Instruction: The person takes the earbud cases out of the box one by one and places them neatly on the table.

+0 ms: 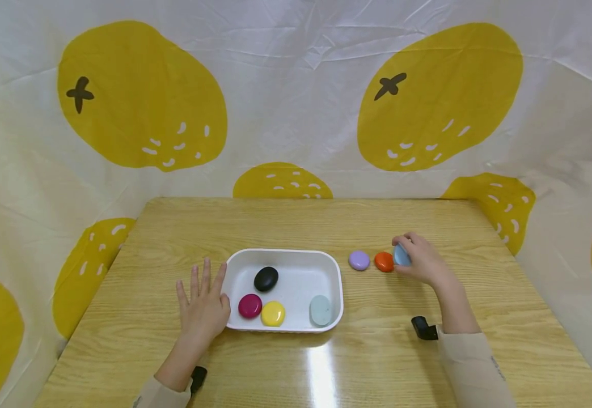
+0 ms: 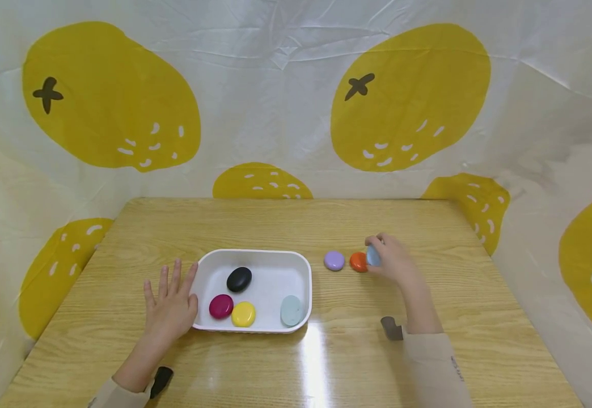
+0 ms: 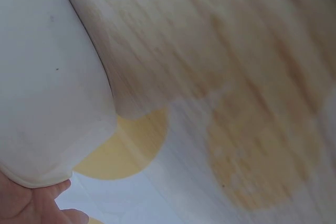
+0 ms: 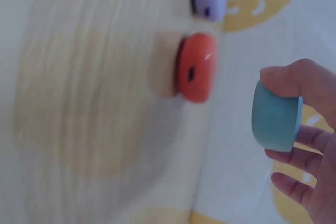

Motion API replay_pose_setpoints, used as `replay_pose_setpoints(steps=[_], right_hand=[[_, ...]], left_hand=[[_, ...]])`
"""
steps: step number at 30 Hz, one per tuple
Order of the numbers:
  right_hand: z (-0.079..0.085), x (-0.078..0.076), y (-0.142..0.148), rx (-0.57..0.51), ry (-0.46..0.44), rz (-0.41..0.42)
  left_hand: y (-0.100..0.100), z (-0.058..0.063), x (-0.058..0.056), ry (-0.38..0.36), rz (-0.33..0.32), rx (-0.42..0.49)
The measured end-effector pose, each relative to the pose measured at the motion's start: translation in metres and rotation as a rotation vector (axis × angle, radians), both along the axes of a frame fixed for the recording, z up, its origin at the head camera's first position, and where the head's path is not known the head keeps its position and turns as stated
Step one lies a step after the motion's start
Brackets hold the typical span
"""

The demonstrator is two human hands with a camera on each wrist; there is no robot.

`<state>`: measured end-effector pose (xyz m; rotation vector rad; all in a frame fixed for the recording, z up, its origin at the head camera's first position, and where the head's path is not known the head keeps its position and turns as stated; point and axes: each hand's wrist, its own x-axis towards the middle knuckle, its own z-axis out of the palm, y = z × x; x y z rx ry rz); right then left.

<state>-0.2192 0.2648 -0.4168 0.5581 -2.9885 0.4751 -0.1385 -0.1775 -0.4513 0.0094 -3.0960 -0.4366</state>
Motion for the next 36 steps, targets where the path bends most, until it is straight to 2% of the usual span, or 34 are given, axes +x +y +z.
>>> replay_pose_setpoints(steps=[9, 15, 22, 31, 36], right_hand=[[-0.024, -0.005, 0.026, 0.021, -0.116, -0.052], [-0.035, -0.01, 0.036, -0.012, -0.153, -0.041], [-0.037, -0.013, 0.038, -0.027, -0.198, -0.029], [-0.039, -0.015, 0.039, -0.023, -0.201, -0.017], [-0.035, -0.013, 0.037, -0.009, -0.189, -0.03]], left_hand=[[0.0, -0.001, 0.001, 0.015, -0.006, -0.001], [0.0, -0.002, 0.0, 0.017, -0.004, -0.011], [0.0, -0.002, 0.0, 0.012, 0.0, -0.018], [0.0, -0.001, 0.001, 0.014, 0.002, -0.014], [0.0, -0.001, 0.0, 0.018, 0.002, -0.009]])
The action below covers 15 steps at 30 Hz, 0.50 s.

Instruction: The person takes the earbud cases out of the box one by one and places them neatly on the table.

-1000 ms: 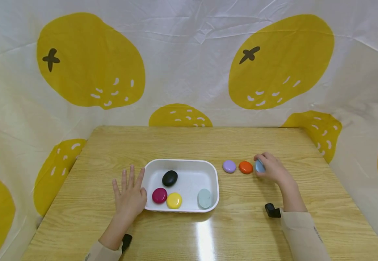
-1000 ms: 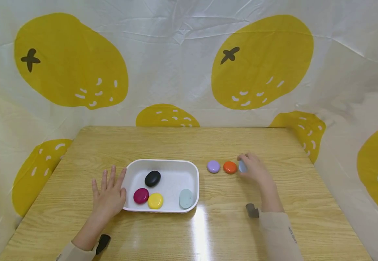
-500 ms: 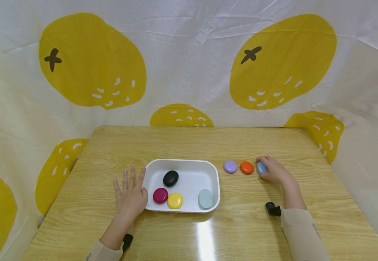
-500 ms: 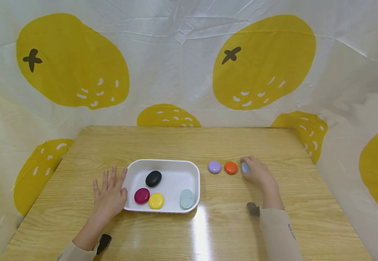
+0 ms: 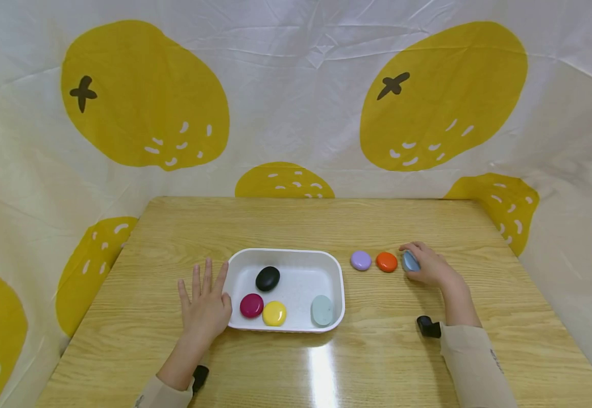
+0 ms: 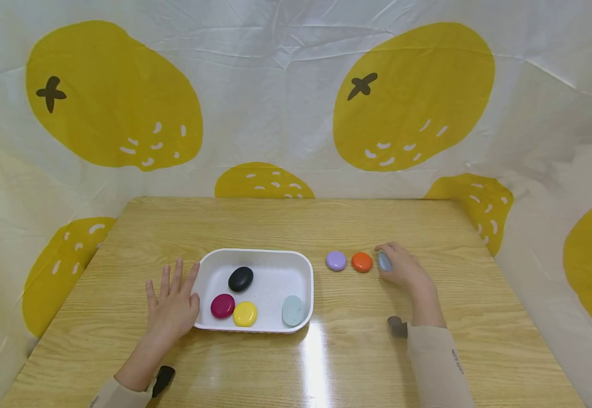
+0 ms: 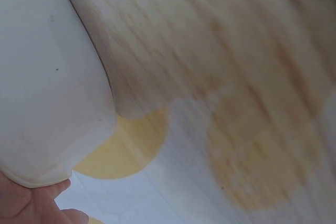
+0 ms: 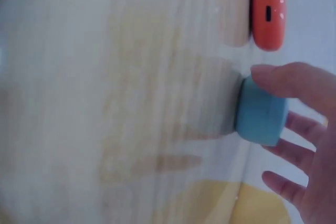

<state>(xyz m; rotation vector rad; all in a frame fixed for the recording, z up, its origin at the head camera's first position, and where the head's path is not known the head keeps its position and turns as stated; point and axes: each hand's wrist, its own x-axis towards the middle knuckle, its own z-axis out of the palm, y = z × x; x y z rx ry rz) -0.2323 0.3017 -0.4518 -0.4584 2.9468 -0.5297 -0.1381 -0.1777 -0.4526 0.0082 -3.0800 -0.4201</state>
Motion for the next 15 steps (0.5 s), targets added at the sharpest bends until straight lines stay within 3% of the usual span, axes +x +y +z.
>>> replay_pose_setpoints(steps=[4, 8, 15], right_hand=[[0.01, 0.002, -0.014, -0.006, 0.073, 0.007], [0.023, 0.004, -0.041, -0.013, 0.193, 0.066], [0.038, 0.017, -0.095, -0.03, 0.334, 0.299]], left_hand=[[0.0, 0.0, 0.0, 0.006, 0.0, -0.004], [-0.001, -0.001, 0.001, 0.011, -0.001, -0.007], [-0.001, -0.002, -0.001, -0.003, -0.001, -0.006]])
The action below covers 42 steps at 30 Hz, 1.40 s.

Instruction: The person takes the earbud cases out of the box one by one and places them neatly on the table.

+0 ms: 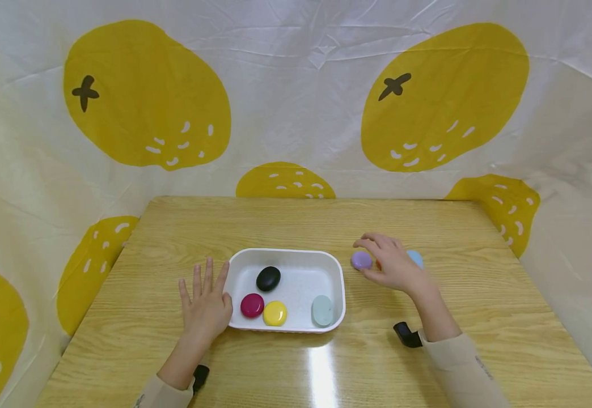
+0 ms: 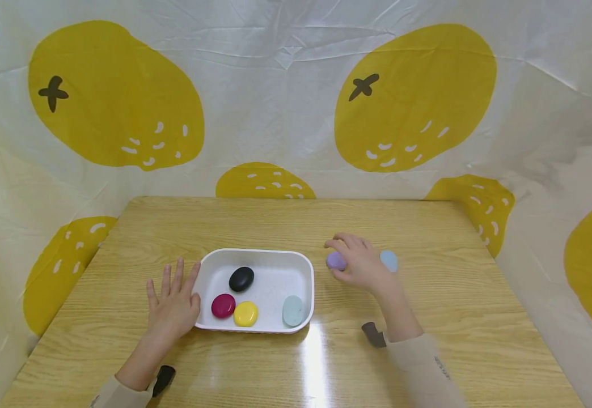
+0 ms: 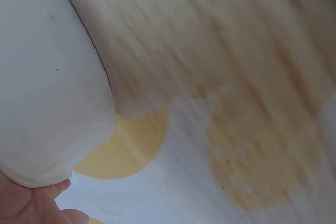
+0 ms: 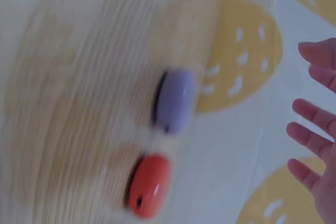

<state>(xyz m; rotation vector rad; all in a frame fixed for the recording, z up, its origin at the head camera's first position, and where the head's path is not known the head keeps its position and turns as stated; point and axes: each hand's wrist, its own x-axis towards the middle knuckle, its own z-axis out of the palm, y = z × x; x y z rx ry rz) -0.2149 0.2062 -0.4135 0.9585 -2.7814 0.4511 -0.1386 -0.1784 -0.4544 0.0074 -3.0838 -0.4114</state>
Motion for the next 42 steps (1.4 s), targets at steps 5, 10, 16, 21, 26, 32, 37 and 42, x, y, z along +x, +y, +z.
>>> replay_pose_setpoints(steps=[5, 10, 16, 21, 26, 32, 37, 42], right_hand=[[0.001, 0.01, -0.036, 0.041, -0.023, 0.149], [-0.003, 0.016, -0.062, 0.157, -0.041, 0.255], [-0.006, 0.02, -0.084, 0.283, -0.088, 0.358], [-0.009, 0.022, -0.094, 0.375, -0.086, 0.396], [-0.013, 0.025, -0.101, 0.44, -0.088, 0.375], [-0.018, 0.027, -0.103, 0.493, -0.069, 0.327], [-0.017, 0.027, -0.102, 0.494, -0.046, 0.302], [-0.016, 0.027, -0.101, 0.5, -0.044, 0.311]], left_hand=[[0.0, 0.0, 0.0, -0.006, 0.002, 0.004], [0.0, 0.0, -0.001, -0.007, 0.004, -0.003], [0.0, 0.001, -0.001, -0.009, 0.003, -0.004], [0.001, 0.002, 0.0, -0.006, 0.002, -0.005], [0.001, 0.001, -0.001, -0.005, 0.004, -0.008], [0.002, 0.002, 0.0, -0.012, 0.005, 0.001], [0.002, 0.002, 0.0, -0.01, 0.006, 0.008], [0.002, 0.001, 0.0, -0.008, 0.009, 0.004]])
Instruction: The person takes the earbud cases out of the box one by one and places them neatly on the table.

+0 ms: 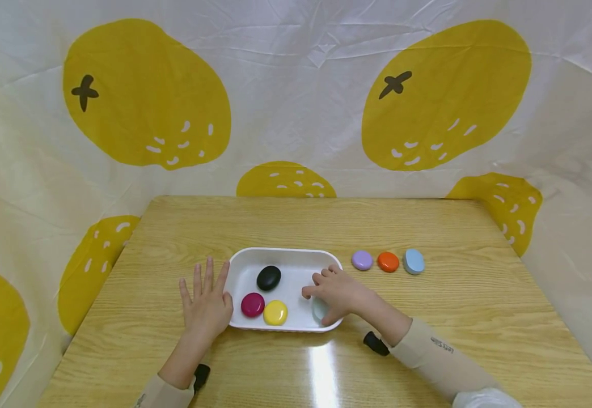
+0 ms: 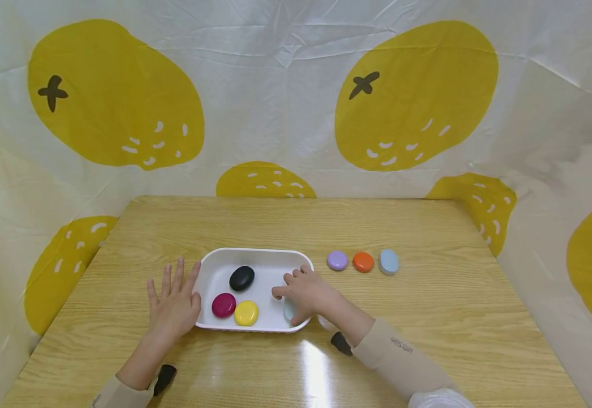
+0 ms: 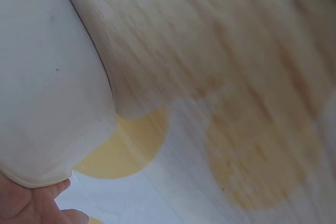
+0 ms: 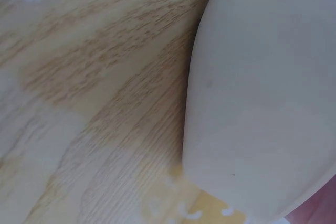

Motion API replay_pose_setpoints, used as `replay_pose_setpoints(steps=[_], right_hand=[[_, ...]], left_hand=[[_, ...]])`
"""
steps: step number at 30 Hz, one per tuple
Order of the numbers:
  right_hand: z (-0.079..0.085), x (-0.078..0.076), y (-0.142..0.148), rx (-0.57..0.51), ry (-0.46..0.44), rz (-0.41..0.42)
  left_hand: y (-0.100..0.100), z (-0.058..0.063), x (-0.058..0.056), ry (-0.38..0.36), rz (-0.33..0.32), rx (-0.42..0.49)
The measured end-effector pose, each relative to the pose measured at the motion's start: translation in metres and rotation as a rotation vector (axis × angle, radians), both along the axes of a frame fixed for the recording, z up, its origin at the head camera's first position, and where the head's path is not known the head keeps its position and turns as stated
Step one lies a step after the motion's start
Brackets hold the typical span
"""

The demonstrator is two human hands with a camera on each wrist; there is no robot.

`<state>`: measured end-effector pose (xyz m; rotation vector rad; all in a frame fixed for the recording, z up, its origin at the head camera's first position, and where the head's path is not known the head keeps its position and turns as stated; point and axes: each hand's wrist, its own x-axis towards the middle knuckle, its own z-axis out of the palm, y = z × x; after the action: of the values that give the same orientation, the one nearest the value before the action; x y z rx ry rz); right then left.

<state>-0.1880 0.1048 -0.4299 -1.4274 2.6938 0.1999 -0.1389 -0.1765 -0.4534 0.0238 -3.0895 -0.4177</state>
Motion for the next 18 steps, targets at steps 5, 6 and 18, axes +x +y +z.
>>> replay_pose_setpoints(steps=[5, 6, 18], right_hand=[[0.0, 0.0, -0.001, 0.018, 0.005, 0.011], [0.0, 0.0, -0.001, 0.019, 0.006, 0.013], [0.022, -0.008, 0.012, -0.177, 0.036, -0.035]], left_hand=[[0.0, 0.0, 0.0, -0.004, 0.001, -0.003], [0.0, 0.0, 0.0, -0.005, 0.001, -0.003], [-0.001, 0.0, 0.0, 0.002, -0.001, 0.002]])
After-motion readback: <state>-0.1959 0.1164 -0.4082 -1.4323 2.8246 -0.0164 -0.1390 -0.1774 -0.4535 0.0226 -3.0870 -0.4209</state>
